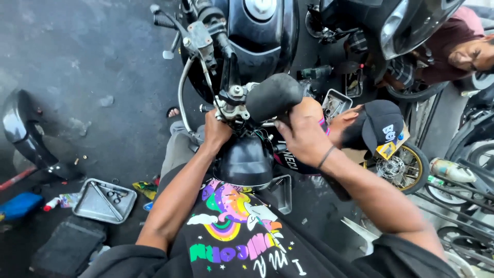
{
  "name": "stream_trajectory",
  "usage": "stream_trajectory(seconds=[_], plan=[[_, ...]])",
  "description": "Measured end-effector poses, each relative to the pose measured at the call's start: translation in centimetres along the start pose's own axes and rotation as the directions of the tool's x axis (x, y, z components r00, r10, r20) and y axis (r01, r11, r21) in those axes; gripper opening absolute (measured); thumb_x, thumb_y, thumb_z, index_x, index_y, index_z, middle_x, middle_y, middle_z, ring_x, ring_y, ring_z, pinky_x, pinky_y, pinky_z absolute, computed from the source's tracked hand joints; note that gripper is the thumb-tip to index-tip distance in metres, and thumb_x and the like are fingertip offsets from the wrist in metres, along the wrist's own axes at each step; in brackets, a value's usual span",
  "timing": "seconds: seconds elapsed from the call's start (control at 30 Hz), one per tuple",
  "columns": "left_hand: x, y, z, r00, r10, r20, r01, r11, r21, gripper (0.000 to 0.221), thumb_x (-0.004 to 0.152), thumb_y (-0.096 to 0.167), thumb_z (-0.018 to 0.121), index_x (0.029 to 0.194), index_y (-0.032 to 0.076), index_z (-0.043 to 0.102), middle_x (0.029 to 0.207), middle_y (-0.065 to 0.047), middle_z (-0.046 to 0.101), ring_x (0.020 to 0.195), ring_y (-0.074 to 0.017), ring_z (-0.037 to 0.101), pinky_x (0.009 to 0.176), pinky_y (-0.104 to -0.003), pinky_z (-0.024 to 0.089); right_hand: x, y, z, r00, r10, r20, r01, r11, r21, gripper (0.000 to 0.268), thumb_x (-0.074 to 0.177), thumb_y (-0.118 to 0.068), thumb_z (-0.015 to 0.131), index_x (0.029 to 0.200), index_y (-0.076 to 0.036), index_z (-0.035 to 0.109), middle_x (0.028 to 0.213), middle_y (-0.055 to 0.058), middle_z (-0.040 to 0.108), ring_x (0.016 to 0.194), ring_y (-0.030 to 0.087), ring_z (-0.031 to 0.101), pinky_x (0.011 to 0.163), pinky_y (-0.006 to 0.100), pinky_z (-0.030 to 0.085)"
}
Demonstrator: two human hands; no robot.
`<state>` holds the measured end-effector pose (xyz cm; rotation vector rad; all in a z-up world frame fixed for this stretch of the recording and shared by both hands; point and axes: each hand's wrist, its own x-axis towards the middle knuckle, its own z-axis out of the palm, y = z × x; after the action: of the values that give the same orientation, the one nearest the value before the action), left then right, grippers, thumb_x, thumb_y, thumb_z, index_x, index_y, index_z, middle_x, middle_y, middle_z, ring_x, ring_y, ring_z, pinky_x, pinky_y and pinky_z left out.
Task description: Securing the front fork of a motorcycle using a hammer and bolts to ensure proper assembly.
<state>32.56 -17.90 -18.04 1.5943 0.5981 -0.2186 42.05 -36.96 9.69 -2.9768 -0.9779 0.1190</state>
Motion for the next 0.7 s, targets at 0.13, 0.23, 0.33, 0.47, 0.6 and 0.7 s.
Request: stream_trajectory(seconds=[0.13, 0.23, 0.33, 0.47, 0.6, 0.7], plan=[[-0.2, 0.5, -0.3, 1.000, -0.019, 0.016, 0.018, 0.999, 0.034, 0.024, 0.100, 0.016, 0.074, 0.089, -0.005, 0.080, 0.076, -0.025, 0.075, 0.072, -0.0394, 0.074, 0.066, -0.052, 0.057, -1.9, 3.5, 2.8, 0.987, 0.041, -0.156, -0.014, 0.985, 0.170, 0.019, 0.114, -0.016, 0.072, 0.116, 0.002, 0.077, 0.091, 0.022, 0.064, 0.083, 0.055, 0.073, 0.068, 0.052, 0.057], [0.4, -0.1, 0.3, 1.000, 0.002, 0.004, -0.002, 1.000, 0.011, 0.022, 0.100, 0.011, 0.073, 0.093, -0.009, 0.080, 0.079, -0.028, 0.076, 0.082, -0.0460, 0.075, 0.070, -0.054, 0.057, -1.4, -0.4, 5.3, 0.988, 0.134, -0.081, -0.144, 0.982, -0.126, 0.040, 0.110, -0.049, 0.072, 0.130, -0.015, 0.067, 0.108, 0.008, 0.072, 0.095, 0.028, 0.081, 0.095, 0.051, 0.058], [0.3, -0.5, 0.2, 1.000, -0.019, 0.025, 0.017, 0.999, 0.047, 0.023, 0.099, 0.014, 0.075, 0.094, -0.009, 0.079, 0.081, -0.029, 0.076, 0.083, -0.0481, 0.076, 0.070, -0.052, 0.058, -1.9, 0.6, 3.1, 0.920, 0.265, 0.289, -0.372, 0.821, 0.433, 0.051, 0.107, -0.028, 0.069, 0.147, 0.002, 0.058, 0.141, 0.035, 0.067, 0.128, 0.062, 0.062, 0.110, 0.074, 0.049], [-0.6, 0.1, -0.1, 1.000, -0.019, 0.009, 0.019, 0.999, 0.048, 0.024, 0.098, 0.013, 0.073, 0.093, -0.009, 0.080, 0.085, -0.031, 0.075, 0.091, -0.0573, 0.072, 0.072, -0.055, 0.058, -2.7, 1.0, 2.6, 0.958, 0.272, 0.092, -0.284, 0.850, 0.443, 0.027, 0.117, -0.027, 0.065, 0.131, -0.005, 0.066, 0.103, 0.020, 0.081, 0.103, 0.045, 0.078, 0.085, 0.057, 0.061], [1.3, -0.3, 0.2, 0.999, 0.033, 0.013, -0.034, 0.997, 0.064, 0.024, 0.099, 0.013, 0.072, 0.091, -0.010, 0.078, 0.081, -0.030, 0.075, 0.084, -0.0502, 0.073, 0.074, -0.054, 0.057, -0.5, 0.7, 2.4, 0.991, 0.092, 0.092, -0.126, 0.863, 0.489, 0.024, 0.104, -0.021, 0.072, 0.120, -0.003, 0.069, 0.095, 0.023, 0.079, 0.098, 0.051, 0.078, 0.082, 0.061, 0.060], [0.1, -0.6, 0.3, 1.000, 0.027, 0.004, -0.027, 0.998, 0.050, 0.024, 0.097, 0.010, 0.074, 0.086, -0.011, 0.076, 0.073, -0.029, 0.073, 0.072, -0.0452, 0.074, 0.067, -0.046, 0.057, -2.9, 2.2, 4.6, 0.993, 0.110, 0.033, -0.113, 0.891, 0.440, 0.022, 0.104, -0.018, 0.074, 0.119, -0.002, 0.071, 0.099, 0.021, 0.078, 0.098, 0.050, 0.077, 0.082, 0.058, 0.061]])
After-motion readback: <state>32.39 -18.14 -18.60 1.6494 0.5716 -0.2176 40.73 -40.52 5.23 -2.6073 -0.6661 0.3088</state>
